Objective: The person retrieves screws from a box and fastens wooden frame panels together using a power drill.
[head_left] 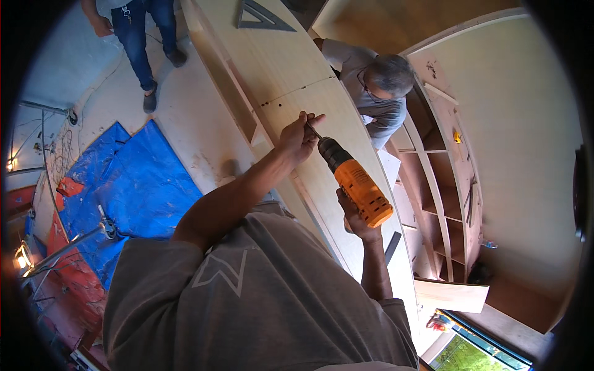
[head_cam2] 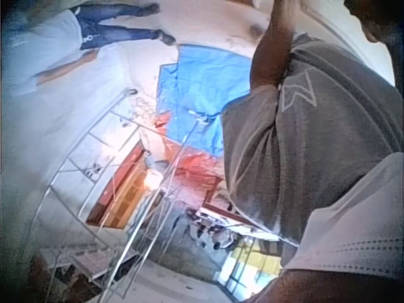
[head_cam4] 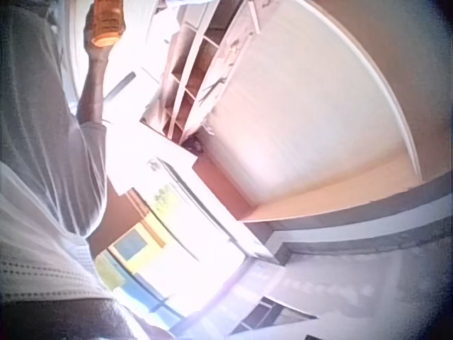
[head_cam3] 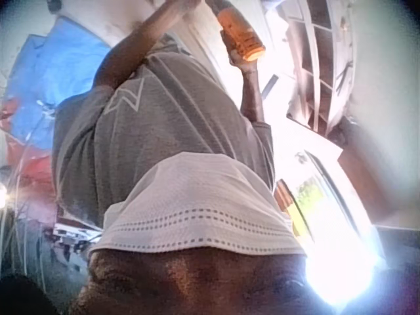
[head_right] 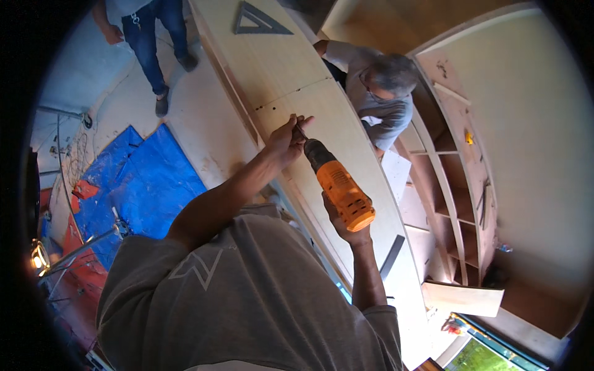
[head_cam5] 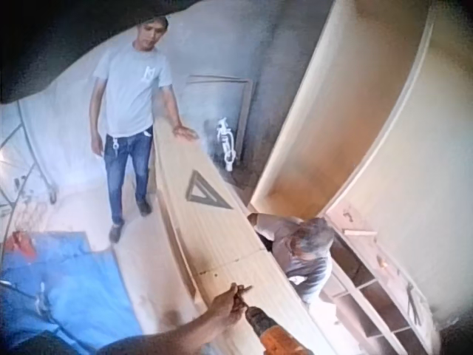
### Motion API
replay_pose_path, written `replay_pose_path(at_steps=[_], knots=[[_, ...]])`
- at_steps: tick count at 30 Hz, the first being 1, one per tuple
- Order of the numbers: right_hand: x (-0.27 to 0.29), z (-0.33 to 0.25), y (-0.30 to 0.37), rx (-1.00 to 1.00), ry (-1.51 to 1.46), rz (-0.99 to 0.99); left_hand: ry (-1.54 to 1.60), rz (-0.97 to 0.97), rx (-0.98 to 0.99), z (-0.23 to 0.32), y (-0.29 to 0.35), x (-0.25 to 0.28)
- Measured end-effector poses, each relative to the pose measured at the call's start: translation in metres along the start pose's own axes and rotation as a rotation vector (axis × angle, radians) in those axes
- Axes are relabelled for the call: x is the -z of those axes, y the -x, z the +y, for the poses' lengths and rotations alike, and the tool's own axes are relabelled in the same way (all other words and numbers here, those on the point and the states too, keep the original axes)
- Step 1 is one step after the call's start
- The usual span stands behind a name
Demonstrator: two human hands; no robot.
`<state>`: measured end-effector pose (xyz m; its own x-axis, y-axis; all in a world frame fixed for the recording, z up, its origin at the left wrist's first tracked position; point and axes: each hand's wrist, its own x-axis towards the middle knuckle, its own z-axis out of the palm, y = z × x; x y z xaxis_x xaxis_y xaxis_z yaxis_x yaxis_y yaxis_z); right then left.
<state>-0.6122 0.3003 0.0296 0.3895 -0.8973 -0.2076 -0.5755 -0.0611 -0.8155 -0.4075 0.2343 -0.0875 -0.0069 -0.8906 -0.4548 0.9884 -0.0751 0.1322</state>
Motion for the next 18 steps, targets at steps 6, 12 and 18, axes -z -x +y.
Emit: replay_pose_path(at_steps=[6,12,18], knots=[[0.007,-0.021,-0.023,0.468,0.463,0.04,-0.006,0.148,0.01,0.002,0.01,-0.035],[0.01,0.003,-0.037,0.114,0.061,0.005,0.086,0.137,-0.009,-0.016,-0.038,-0.013],[0.064,-0.033,-0.106,0.156,0.21,-0.143,0.024,0.044,0.011,-0.016,-0.055,-0.045]])
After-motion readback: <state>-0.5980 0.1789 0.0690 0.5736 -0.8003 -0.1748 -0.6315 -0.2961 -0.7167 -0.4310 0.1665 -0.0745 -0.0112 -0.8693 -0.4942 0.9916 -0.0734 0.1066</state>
